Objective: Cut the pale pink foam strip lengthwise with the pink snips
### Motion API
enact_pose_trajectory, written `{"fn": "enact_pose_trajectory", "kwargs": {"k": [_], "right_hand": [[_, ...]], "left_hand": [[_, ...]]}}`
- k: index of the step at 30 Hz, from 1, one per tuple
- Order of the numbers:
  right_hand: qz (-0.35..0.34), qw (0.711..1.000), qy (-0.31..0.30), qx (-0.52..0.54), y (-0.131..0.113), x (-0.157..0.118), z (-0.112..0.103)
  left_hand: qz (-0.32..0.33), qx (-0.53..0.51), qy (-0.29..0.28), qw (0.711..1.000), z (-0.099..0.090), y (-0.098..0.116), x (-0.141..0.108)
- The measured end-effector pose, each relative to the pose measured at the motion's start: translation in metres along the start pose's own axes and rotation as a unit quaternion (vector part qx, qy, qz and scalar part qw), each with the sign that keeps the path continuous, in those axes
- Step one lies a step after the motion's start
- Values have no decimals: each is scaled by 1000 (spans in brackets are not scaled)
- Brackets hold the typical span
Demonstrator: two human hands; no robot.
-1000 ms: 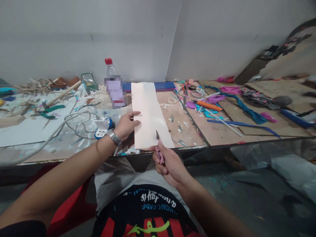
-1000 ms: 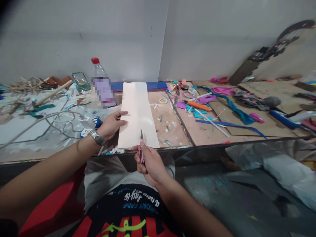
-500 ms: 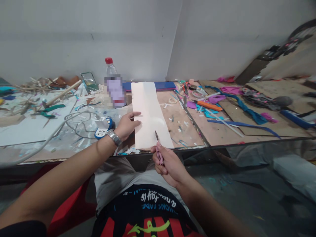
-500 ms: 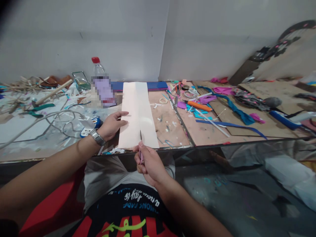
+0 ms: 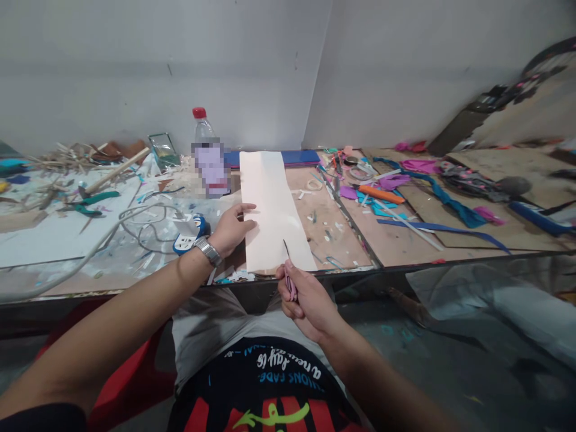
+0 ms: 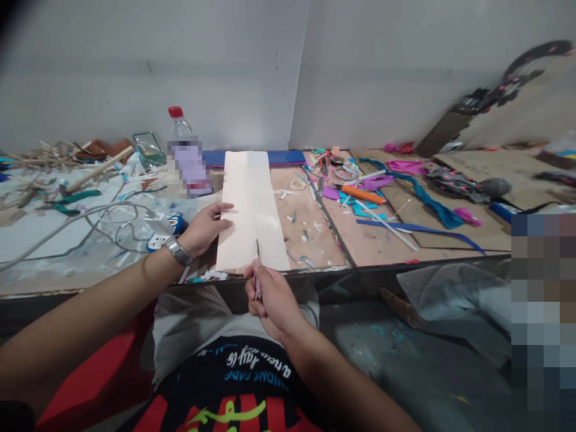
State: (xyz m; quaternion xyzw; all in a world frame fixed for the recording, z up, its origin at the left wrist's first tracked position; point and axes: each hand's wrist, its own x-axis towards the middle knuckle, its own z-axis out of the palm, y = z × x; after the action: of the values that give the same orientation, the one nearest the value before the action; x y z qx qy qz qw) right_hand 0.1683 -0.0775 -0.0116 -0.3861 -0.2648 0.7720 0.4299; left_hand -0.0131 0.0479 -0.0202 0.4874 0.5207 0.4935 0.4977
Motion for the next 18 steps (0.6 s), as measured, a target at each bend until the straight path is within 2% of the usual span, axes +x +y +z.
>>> {"fn": "enact_pose_trajectory", "kwargs": {"k": [4, 8, 10, 14, 18], "right_hand": [[-3, 1000, 1, -4, -1, 0, 1], [-2, 1000, 5, -4, -1, 0, 1], [-3, 1000, 5, -4, 0, 1, 1], [-5, 1000, 3, -3, 0, 2, 0], [-7, 1000, -1, -2, 1, 2, 0]], "left_hand": [[40, 76, 19, 996, -3, 0, 8], [125, 194, 64, 971, -10, 1, 24], [149, 235, 66, 958, -14, 2, 31], [156, 299, 46, 941, -19, 5, 41], [126, 318, 44, 939, -21, 6, 52]]}}
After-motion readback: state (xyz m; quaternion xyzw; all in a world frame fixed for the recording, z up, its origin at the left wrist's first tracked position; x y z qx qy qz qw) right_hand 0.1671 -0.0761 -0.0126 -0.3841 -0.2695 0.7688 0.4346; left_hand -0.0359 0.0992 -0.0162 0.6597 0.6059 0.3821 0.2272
